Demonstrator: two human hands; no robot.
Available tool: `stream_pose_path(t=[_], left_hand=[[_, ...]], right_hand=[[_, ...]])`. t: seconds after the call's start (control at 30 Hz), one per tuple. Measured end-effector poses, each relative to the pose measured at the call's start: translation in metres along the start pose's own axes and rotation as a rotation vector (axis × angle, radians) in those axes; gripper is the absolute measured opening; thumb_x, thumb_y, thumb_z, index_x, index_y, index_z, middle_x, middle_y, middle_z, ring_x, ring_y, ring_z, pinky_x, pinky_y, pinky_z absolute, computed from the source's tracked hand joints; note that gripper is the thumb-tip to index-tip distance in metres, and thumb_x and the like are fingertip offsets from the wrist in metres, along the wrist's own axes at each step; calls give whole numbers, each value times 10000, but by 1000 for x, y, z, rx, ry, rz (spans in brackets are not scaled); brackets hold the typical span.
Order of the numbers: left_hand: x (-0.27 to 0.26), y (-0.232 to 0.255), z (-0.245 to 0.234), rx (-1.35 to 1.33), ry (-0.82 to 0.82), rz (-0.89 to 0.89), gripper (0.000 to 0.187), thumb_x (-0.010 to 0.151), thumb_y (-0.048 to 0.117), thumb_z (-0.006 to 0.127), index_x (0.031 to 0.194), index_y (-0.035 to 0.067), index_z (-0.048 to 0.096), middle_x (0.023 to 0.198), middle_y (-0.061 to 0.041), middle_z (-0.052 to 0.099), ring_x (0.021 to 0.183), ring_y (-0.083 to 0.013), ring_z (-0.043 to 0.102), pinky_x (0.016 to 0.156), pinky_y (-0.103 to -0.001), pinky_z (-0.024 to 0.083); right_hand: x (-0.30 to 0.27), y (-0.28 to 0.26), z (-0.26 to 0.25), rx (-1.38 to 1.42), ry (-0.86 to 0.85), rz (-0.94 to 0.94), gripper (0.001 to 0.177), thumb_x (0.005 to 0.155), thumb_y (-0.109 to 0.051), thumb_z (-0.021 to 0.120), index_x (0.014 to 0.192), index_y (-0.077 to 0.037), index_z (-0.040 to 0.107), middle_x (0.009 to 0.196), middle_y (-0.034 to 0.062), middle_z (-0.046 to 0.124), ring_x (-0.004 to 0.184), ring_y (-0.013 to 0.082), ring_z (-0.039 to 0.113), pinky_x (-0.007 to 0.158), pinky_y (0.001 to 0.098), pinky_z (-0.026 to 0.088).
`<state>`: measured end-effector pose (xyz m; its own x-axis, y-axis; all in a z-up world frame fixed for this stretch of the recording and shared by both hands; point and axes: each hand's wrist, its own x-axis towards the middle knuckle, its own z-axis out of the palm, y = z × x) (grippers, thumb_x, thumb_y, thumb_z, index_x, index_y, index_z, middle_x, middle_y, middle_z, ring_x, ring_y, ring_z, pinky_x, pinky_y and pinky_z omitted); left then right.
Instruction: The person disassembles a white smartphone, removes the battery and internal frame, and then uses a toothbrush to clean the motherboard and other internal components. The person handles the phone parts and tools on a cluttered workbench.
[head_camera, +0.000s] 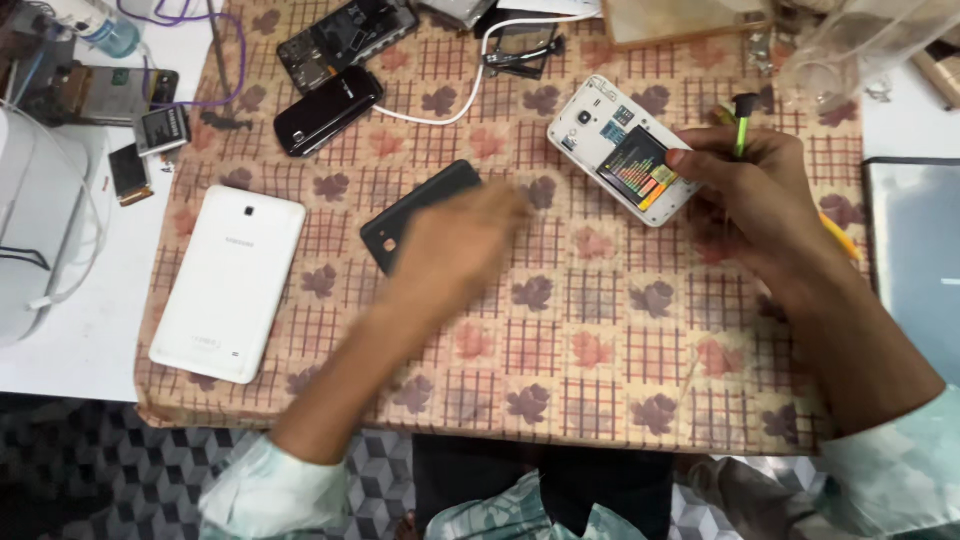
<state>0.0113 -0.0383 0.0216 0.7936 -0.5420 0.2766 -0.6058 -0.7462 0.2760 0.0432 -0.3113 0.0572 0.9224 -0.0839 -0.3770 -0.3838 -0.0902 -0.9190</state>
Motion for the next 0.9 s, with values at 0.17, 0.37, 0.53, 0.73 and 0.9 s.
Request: stream_pose_path(t=[0.17, 0.37, 0.53, 0.73, 0.9], left_hand=[[-27, -54, -37, -57, -103, -346, 150, 1003, 72, 585, 1011, 25, 726, 1014, -95, 711, 743, -229, 698, 636, -378, 560], [-28, -69, -36, -208, -62, -322, 189, 951, 27, 602, 1059, 33, 756, 1017, -82, 736, 727, -207, 694, 628, -367, 562], [-30, -58, -38, -277, 60, -271, 320, 921, -63, 542, 1141, 30, 755, 1116, -92, 753, 713, -178, 688, 607, -339, 560], [-13, -24, -31, -565, -111, -425, 368, 968, 113, 603, 1327, 37, 617, 1086, -89, 762, 568, -144, 678, 470, -279, 539], [7, -20, -18, -573, -125, -377, 420, 896, 177, 734, 1283, 24, 670, 825, -145, 791, 592, -160, 701, 515, -312, 530]], right_hand=[[2, 15, 4, -189, -73, -116, 227, 963, -87, 682, 1169, 3, 710, 860, 163, 732, 475, 106, 528, 336, 253, 384], [3, 28, 12, -358, -206, -176, 204, 913, -55, 680, 1091, 21, 745, 891, 163, 784, 559, 117, 689, 450, 246, 555], [8, 36, 14, -398, -219, -119, 241, 893, -41, 694, 1118, 26, 748, 806, 209, 780, 491, 151, 644, 424, 284, 530], [10, 40, 11, -381, -275, -211, 262, 878, -56, 705, 1117, 45, 741, 766, 197, 778, 446, 142, 653, 373, 270, 507], [6, 40, 13, -485, -244, -223, 282, 857, -91, 747, 1109, 33, 763, 664, 184, 748, 419, 166, 582, 358, 282, 403]])
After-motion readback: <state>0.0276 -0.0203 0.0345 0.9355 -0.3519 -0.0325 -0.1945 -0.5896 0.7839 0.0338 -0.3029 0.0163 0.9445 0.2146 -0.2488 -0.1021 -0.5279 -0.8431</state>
